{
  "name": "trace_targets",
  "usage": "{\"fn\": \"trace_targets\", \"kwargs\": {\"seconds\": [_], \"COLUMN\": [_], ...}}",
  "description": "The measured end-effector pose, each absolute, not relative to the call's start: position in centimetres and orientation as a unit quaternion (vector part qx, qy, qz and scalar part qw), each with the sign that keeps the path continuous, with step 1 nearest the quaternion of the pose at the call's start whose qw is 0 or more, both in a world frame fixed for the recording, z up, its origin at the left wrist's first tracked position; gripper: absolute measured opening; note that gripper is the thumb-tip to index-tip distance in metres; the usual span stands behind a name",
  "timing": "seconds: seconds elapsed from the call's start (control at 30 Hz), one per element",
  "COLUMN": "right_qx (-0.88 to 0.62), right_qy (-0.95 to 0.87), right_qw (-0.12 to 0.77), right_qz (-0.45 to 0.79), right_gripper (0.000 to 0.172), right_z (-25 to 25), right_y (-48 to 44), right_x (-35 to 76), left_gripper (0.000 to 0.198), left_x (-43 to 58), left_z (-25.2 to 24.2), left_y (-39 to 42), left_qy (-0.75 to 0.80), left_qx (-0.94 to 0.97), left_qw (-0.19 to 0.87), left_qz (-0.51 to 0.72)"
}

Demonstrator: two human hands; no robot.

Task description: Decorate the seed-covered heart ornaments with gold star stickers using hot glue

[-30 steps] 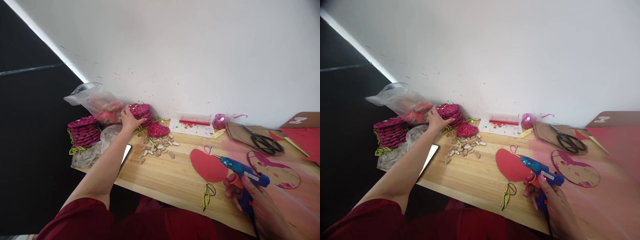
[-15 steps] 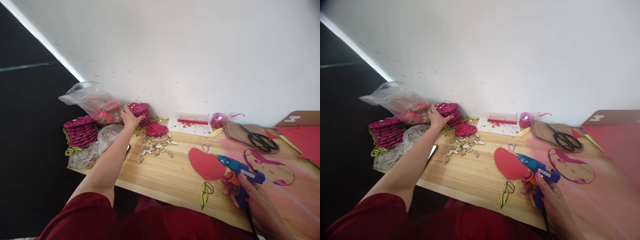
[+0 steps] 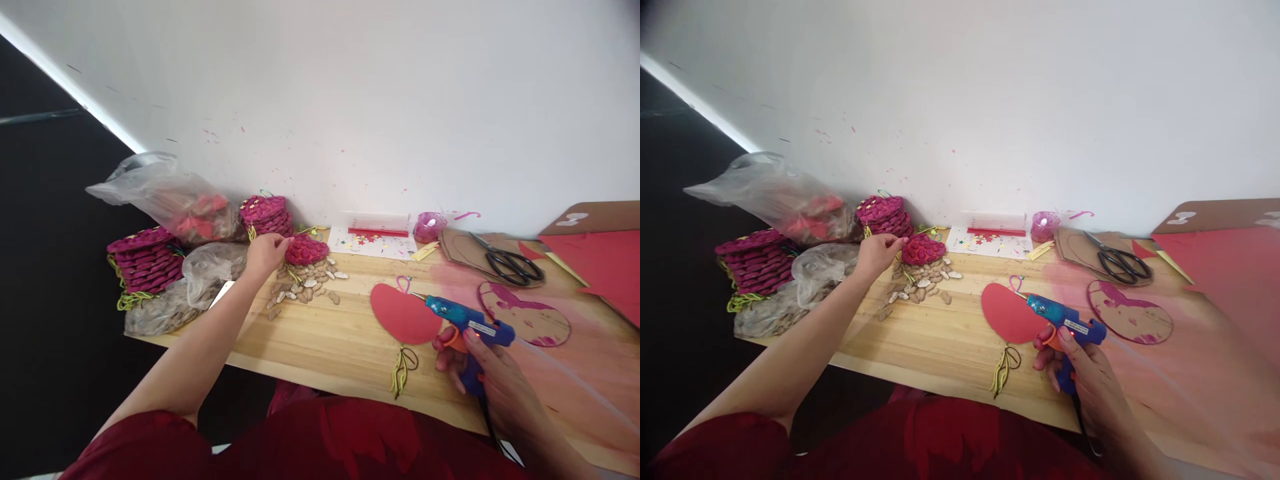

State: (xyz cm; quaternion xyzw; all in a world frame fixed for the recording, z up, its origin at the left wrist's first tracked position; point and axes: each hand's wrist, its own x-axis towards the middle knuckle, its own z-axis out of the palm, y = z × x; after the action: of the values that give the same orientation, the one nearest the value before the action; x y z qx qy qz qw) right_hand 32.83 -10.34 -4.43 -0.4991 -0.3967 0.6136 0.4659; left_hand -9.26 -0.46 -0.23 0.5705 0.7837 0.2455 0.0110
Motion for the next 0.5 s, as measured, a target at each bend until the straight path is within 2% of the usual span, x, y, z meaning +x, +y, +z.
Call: {"fn": "trace_targets", "kwargs": {"seconds": [0.1,0.3,0.5], "right_qx": [-0.495,-0.481,-0.479], "right_qy": [-0.405,-0.399,-0.388], "right_qw": [0.466,0.467,0.473], "right_qz": [0.612,0.626,0.630], "right_gripper": [0.042,0.042,0.042], "right_z": [-4.5,-4.7,-4.6], "right_y": [-10.4,-10.3,-10.3], "right_x": [33.0,33.1,32.8], "left_gripper": [0.024,0.050,0.050], "left_x": [-9.4,-9.9,-10.3], "left_z": [-1.7,-2.8,-2.5], "left_y": [-0.4,1.4,3.5], "left_qy": [0.798,0.827,0.846], "left_qx": [0.557,0.515,0.485], "left_qw": [0.056,0.071,0.082], "left_qz": [0.222,0.213,0.206]}}
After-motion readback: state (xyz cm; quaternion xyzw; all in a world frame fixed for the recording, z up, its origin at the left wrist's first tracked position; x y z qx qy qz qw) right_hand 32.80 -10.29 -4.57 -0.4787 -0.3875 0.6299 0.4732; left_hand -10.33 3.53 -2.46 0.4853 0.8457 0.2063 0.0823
